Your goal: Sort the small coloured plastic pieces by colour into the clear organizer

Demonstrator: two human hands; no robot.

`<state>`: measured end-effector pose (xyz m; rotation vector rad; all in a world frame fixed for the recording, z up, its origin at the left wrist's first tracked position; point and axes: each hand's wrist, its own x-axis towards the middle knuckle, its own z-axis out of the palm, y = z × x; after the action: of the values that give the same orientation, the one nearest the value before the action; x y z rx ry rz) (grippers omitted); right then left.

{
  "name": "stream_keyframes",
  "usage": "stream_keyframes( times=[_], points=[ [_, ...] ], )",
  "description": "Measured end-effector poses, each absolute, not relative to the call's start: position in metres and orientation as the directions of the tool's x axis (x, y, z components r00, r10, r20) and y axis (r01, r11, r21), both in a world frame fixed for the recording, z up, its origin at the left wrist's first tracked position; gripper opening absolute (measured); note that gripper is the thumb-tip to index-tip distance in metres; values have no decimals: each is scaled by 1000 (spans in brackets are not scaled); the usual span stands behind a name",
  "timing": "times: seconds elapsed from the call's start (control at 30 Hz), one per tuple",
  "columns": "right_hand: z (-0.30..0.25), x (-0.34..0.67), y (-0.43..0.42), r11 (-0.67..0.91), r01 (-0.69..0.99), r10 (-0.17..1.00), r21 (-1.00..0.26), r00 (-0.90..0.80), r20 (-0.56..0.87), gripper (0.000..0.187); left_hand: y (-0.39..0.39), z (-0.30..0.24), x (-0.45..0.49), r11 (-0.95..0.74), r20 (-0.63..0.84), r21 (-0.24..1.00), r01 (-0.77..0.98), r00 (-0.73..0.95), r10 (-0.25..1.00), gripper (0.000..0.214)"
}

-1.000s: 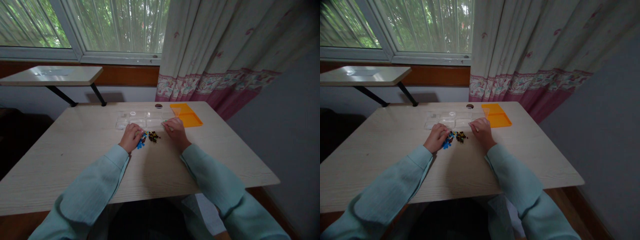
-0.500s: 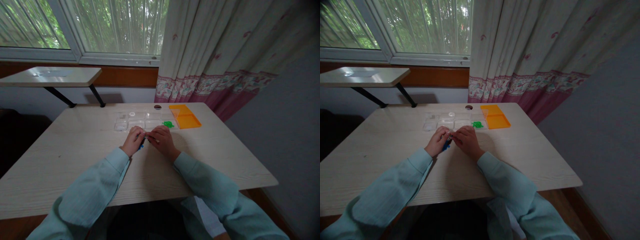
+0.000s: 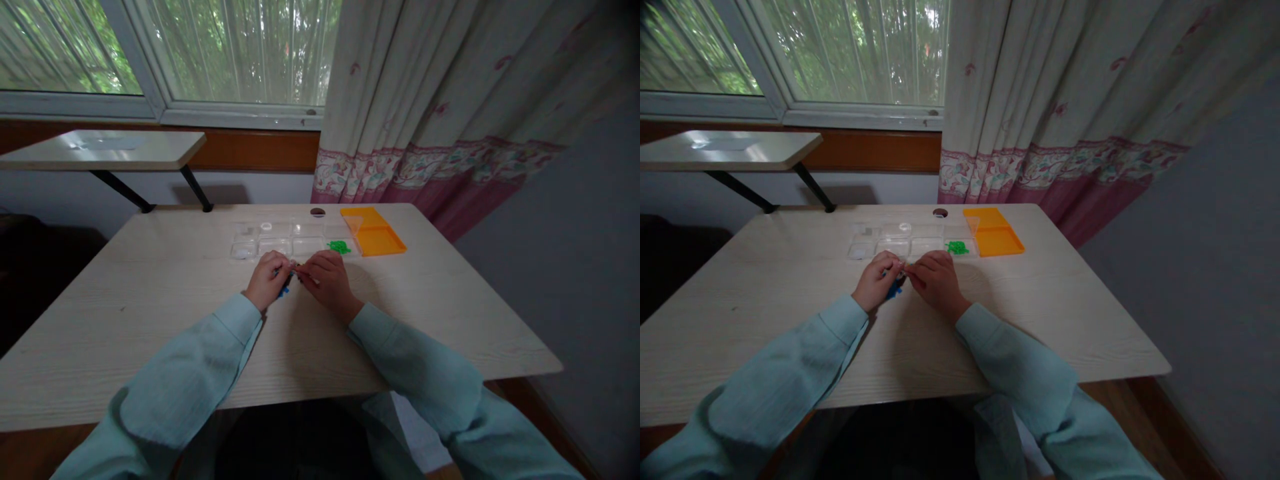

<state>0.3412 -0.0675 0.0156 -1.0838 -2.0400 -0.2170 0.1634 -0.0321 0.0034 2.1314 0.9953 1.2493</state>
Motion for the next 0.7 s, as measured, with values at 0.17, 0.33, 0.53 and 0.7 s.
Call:
stream_keyframes(
  times=[0.17,0.33,0.53,0.7],
  points=[
    [16,347,-62,605,770,641,-205,-317,699,16,-32,1,163,-627,540,691,359,320,778,31],
    [14,385,-42,462,853,687,-241,-173,706,22,-31,0,159,-602,523,689,403,298,798,31],
    [5,441,-19,170,945,761,-279,55,647,28,-30,1,157,-597,518,676,431,298,802,33],
    [-1,448,-15,123,951,812,-282,68,580,29,-31,1,156,-605,523,656,451,307,795,33]
  ],
)
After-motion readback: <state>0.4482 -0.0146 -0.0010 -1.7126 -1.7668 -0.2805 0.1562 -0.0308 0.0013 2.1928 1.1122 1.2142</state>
